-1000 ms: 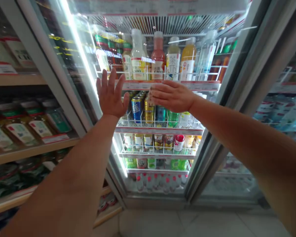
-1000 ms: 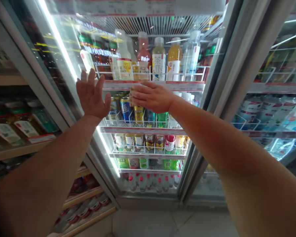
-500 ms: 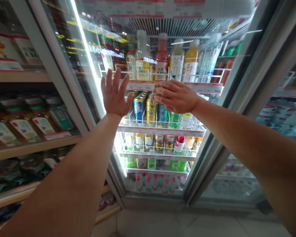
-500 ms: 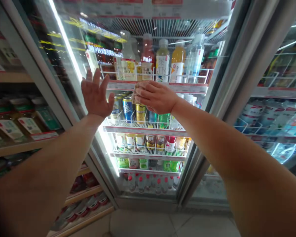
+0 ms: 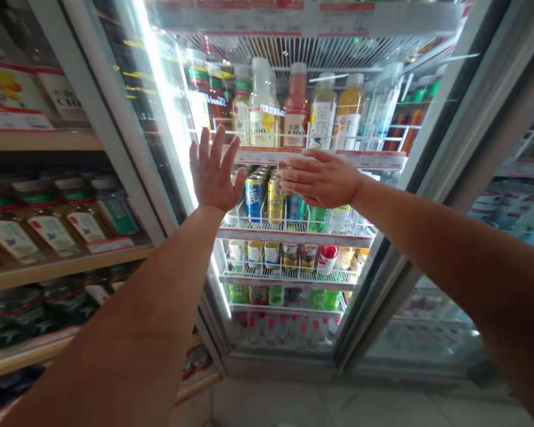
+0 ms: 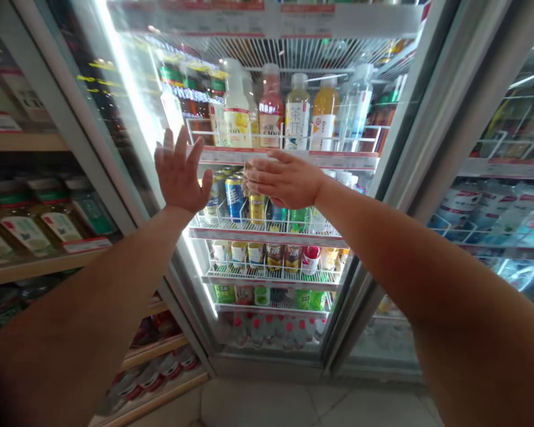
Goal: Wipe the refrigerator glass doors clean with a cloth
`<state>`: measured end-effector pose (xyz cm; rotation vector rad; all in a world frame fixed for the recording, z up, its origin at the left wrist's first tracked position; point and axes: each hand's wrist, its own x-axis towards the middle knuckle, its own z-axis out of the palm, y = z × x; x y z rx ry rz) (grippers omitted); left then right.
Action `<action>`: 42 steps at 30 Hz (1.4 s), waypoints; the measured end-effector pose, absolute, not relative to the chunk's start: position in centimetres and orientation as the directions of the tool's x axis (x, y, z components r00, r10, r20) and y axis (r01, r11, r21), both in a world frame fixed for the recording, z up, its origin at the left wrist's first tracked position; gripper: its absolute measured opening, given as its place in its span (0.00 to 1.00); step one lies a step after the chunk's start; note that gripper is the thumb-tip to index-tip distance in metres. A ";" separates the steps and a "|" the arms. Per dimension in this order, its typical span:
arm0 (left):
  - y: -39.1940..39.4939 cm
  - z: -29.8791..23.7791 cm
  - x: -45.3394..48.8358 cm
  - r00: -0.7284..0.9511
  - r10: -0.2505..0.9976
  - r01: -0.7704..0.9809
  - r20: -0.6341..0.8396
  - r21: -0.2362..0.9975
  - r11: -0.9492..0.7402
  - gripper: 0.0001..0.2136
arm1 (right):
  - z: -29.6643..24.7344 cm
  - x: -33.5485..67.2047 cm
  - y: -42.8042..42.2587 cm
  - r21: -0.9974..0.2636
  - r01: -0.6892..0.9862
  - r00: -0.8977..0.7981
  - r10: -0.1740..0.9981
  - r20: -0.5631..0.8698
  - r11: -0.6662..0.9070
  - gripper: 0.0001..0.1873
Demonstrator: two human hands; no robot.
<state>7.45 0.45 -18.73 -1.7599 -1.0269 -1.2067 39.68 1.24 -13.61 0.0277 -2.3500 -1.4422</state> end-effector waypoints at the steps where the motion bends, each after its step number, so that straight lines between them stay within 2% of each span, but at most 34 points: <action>1: 0.4 -18.7 7.4 0.232 0.201 0.909 0.952 -0.138 -0.394 0.35 | -13.6 39.7 1.3 0.862 0.133 -0.935 -0.227 0.273 0.490 0.25; 3: 0.3 -18.7 7.4 0.236 0.211 0.908 0.948 -0.138 -0.396 0.36 | -13.7 39.8 1.4 0.839 0.103 -0.932 -0.244 0.270 0.535 0.25; 6: 0.2 -18.7 7.5 0.241 0.217 0.909 0.946 -0.141 -0.393 0.36 | -13.9 39.6 1.4 0.796 0.195 -0.917 -0.182 0.355 0.573 0.24; 9: 0.1 -18.7 7.7 0.224 0.217 0.911 0.950 -0.125 -0.392 0.36 | -14.0 39.4 1.3 0.714 0.371 -0.841 -0.112 0.530 0.594 0.25; 11: 0.1 -18.7 7.8 0.208 0.218 0.911 0.953 -0.108 -0.398 0.36 | -14.0 39.3 1.3 0.616 0.484 -0.727 -0.106 0.678 0.621 0.28; 13: 0.1 -18.7 7.9 0.199 0.224 0.913 0.954 -0.098 -0.396 0.36 | -13.8 39.2 1.2 0.544 0.539 -0.648 -0.096 0.755 0.643 0.29; 15: 0.1 -18.7 8.0 0.197 0.231 0.916 0.953 -0.096 -0.389 0.36 | -13.6 39.2 1.0 0.551 0.499 -0.703 -0.060 0.709 0.669 0.27; 18: -0.1 -18.7 8.0 0.187 0.246 0.920 0.951 -0.082 -0.383 0.36 | -13.4 39.3 0.4 0.596 0.345 -0.858 -0.015 0.514 0.725 0.24; 20: -0.3 -18.7 8.1 0.186 0.262 0.919 0.947 -0.073 -0.386 0.35 | -13.4 39.3 0.2 0.590 0.296 -0.889 -0.010 0.458 0.751 0.22; 23: -0.4 -18.7 8.2 0.190 0.264 0.922 0.946 -0.080 -0.379 0.36 | -13.6 39.3 0.4 0.546 0.365 -0.827 -0.006 0.563 0.754 0.24; 27: -0.2 -18.6 8.2 0.194 0.273 0.931 0.942 -0.090 -0.353 0.38 | -13.9 39.4 1.1 0.468 0.478 -0.655 -0.052 0.753 0.743 0.26; 30: 0.1 -18.7 8.1 0.200 0.259 0.938 0.945 -0.108 -0.330 0.39 | -13.9 39.4 1.3 0.503 0.445 -0.693 -0.071 0.717 0.741 0.26; 33: 0.3 -18.7 8.1 0.212 0.250 0.945 0.945 -0.133 -0.299 0.39 | -13.8 39.3 1.0 0.582 0.338 -0.826 -0.063 0.559 0.740 0.24; 35: 0.2 -18.7 8.1 0.204 0.257 0.947 0.945 -0.123 -0.298 0.39 | -13.9 39.2 0.8 0.595 0.296 -0.863 -0.059 0.502 0.747 0.24; 42: -0.1 -18.5 8.2 0.190 0.331 0.941 0.924 -0.075 -0.330 0.40 | -17.5 38.5 0.0 0.559 0.427 -0.750 -0.068 0.658 0.711 0.24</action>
